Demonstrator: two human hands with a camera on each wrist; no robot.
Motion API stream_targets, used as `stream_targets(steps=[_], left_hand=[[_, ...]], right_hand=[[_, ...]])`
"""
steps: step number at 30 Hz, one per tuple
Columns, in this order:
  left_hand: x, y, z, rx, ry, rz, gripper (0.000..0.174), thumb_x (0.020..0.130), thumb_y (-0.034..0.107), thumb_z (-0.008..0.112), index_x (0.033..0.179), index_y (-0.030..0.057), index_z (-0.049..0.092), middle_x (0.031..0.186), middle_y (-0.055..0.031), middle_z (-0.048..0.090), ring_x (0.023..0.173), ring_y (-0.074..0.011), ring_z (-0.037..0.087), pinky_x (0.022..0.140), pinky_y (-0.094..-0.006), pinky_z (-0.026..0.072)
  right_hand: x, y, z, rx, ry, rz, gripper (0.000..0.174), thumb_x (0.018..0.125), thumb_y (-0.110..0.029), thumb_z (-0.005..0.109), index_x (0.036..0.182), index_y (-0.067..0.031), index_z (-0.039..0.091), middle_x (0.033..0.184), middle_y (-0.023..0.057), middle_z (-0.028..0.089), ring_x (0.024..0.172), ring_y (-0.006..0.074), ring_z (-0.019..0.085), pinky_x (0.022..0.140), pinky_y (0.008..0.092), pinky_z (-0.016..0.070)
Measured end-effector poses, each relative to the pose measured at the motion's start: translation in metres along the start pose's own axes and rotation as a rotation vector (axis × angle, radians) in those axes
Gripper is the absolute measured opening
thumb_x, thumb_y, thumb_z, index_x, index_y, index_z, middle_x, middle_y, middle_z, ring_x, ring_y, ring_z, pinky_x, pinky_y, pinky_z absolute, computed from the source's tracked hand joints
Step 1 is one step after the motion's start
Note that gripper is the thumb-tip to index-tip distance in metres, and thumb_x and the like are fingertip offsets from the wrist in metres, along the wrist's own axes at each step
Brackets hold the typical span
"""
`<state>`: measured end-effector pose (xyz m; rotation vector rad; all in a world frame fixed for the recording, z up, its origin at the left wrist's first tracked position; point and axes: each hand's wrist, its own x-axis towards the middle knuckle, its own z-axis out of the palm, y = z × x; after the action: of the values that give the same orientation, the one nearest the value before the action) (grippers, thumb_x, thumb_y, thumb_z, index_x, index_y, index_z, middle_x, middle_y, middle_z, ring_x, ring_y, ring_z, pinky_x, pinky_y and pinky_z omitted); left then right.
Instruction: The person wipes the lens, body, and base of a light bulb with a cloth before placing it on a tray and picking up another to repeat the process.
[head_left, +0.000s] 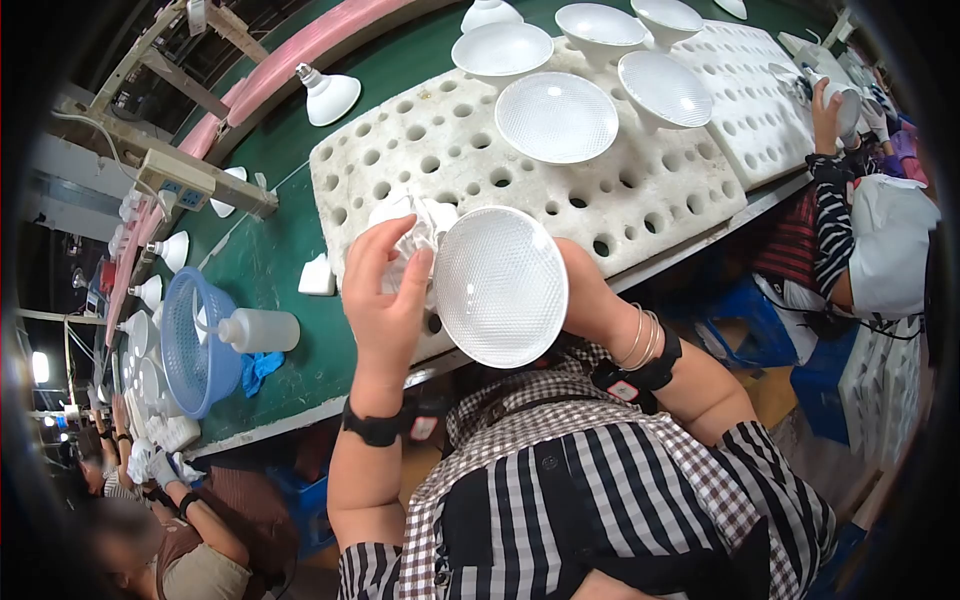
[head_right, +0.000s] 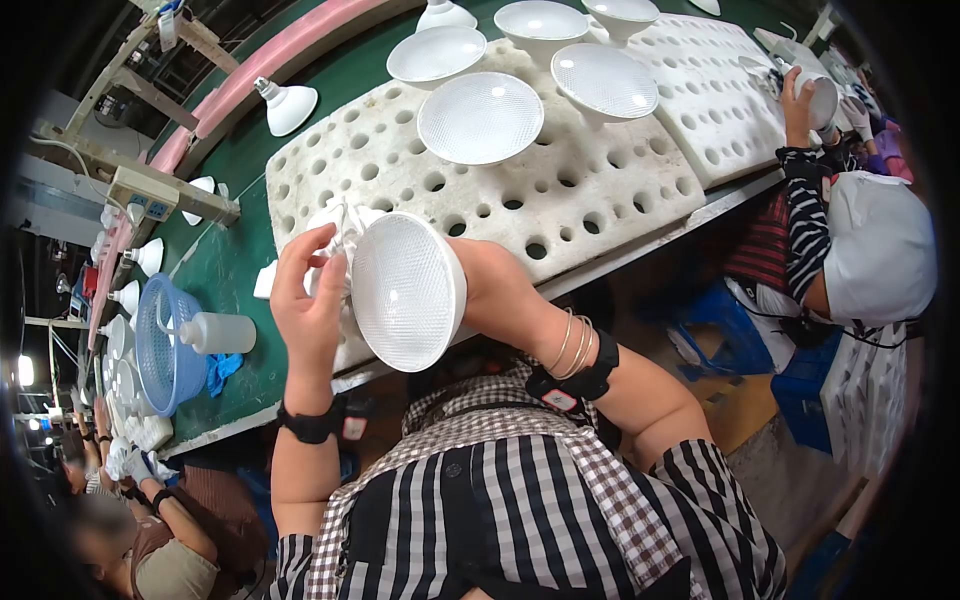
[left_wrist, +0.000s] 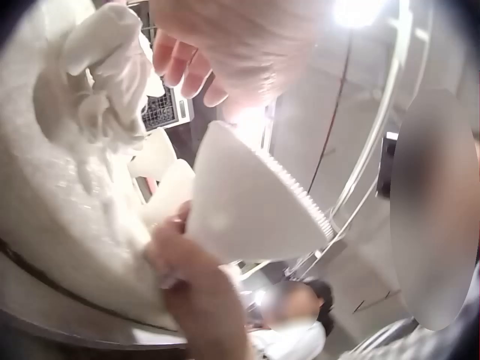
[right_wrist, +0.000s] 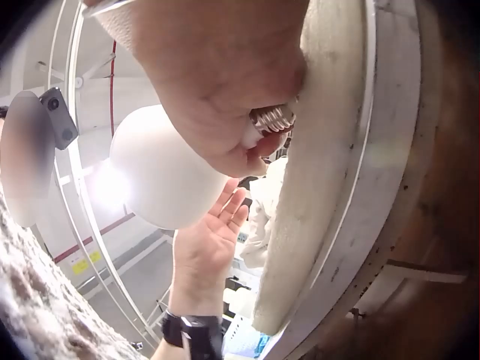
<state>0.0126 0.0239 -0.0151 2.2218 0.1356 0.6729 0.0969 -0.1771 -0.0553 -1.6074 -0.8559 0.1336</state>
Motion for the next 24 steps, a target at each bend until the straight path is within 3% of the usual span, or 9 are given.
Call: stream_targets(steps=[1,3,5,9,12,14,19,21,24], left_hand=[[-0.001,0.005,0.0,-0.003,0.003,0.003,0.039,0.086,0.008,0.069,0.124,0.0004,0.062,0.118,-0.0122,0.064,0.112,-0.0218,0.059,0.093,-0.0341,0.0476],[-0.004,0.017,-0.002,-0.67,-0.174,-0.351,0.061,0.082,0.008,0.071,0.139,0.0041,0.052,0.132,-0.0118,0.056,0.12,-0.0226,0.054,0.097,-0.0374,0.0471],[-0.014,0.032,-0.001,-0.448,-0.31,-0.29,0.076,0.081,0.018,0.075,0.147,0.0044,0.041,0.141,-0.014,0.049,0.127,-0.0263,0.049,0.103,-0.04,0.0444],[-0.015,0.036,0.002,-0.642,-0.3,-0.406,0.078,0.081,0.022,0.075,0.148,0.0033,0.038,0.145,-0.0152,0.046,0.135,-0.0292,0.042,0.107,-0.0424,0.0416],[-0.009,0.025,0.002,-0.776,-0.365,-0.417,0.077,0.082,0.021,0.074,0.148,0.003,0.039,0.147,-0.0154,0.044,0.138,-0.0296,0.039,0.109,-0.0435,0.0392],[-0.008,0.022,0.001,-0.824,-0.424,-0.418,0.075,0.083,0.02,0.073,0.147,0.0026,0.039,0.148,-0.0155,0.044,0.139,-0.0293,0.037,0.11,-0.0439,0.0379],[-0.01,0.024,-0.002,-0.744,-0.384,-0.294,0.069,0.085,0.012,0.07,0.146,0.0002,0.041,0.145,-0.0141,0.048,0.137,-0.0245,0.043,0.111,-0.0443,0.0369],[-0.011,0.028,0.0,-0.717,-0.376,-0.316,0.065,0.085,0.01,0.069,0.144,-0.0005,0.044,0.145,-0.0141,0.048,0.135,-0.0241,0.045,0.11,-0.0434,0.0384],[-0.013,0.029,0.002,-0.66,-0.366,-0.361,0.059,0.085,0.005,0.068,0.141,-0.0019,0.048,0.144,-0.0141,0.05,0.132,-0.0233,0.049,0.109,-0.0415,0.0414]], right_hand=[[-0.001,0.004,0.0,-0.005,0.0,-0.003,0.022,0.073,-0.012,0.075,0.092,-0.0078,0.065,0.083,0.0122,0.067,0.075,0.0355,0.064,0.067,0.0419,0.0498],[-0.002,0.005,0.001,-0.479,0.095,-0.18,0.026,0.071,-0.01,0.073,0.096,-0.0095,0.064,0.08,0.0104,0.064,0.073,0.0341,0.061,0.066,0.0423,0.0459],[0.003,-0.005,-0.004,-0.558,0.134,-0.236,0.031,0.069,-0.007,0.071,0.099,-0.0103,0.063,0.078,0.0083,0.059,0.072,0.0319,0.058,0.066,0.0415,0.0418],[0.008,-0.036,-0.016,-0.724,0.143,-0.17,0.034,0.069,-0.003,0.069,0.102,-0.0074,0.062,0.079,0.0089,0.062,0.074,0.0316,0.061,0.067,0.0436,0.0434],[0.005,-0.045,-0.026,-0.457,-0.157,0.045,0.033,0.072,-0.005,0.07,0.103,-0.0041,0.06,0.083,0.0145,0.067,0.079,0.0353,0.065,0.071,0.0474,0.0481],[0.005,-0.056,-0.032,-0.257,-0.527,0.21,0.041,0.073,-0.007,0.071,0.111,-0.0016,0.057,0.088,0.0208,0.069,0.084,0.0384,0.067,0.073,0.0471,0.0516],[0.003,-0.046,-0.025,-0.522,-0.218,0.255,0.069,0.071,-0.01,0.075,0.132,-0.002,0.045,0.092,0.0213,0.068,0.087,0.038,0.067,0.073,0.0445,0.0522],[0.002,-0.04,-0.025,-0.7,-0.024,0.115,0.075,0.072,-0.009,0.074,0.139,-0.0025,0.04,0.096,0.021,0.068,0.087,0.038,0.066,0.073,0.0452,0.0521],[-0.001,-0.038,-0.026,-0.561,-0.095,0.119,0.082,0.072,-0.01,0.074,0.145,-0.0038,0.037,0.1,0.0225,0.067,0.083,0.0369,0.065,0.074,0.0431,0.0523]])
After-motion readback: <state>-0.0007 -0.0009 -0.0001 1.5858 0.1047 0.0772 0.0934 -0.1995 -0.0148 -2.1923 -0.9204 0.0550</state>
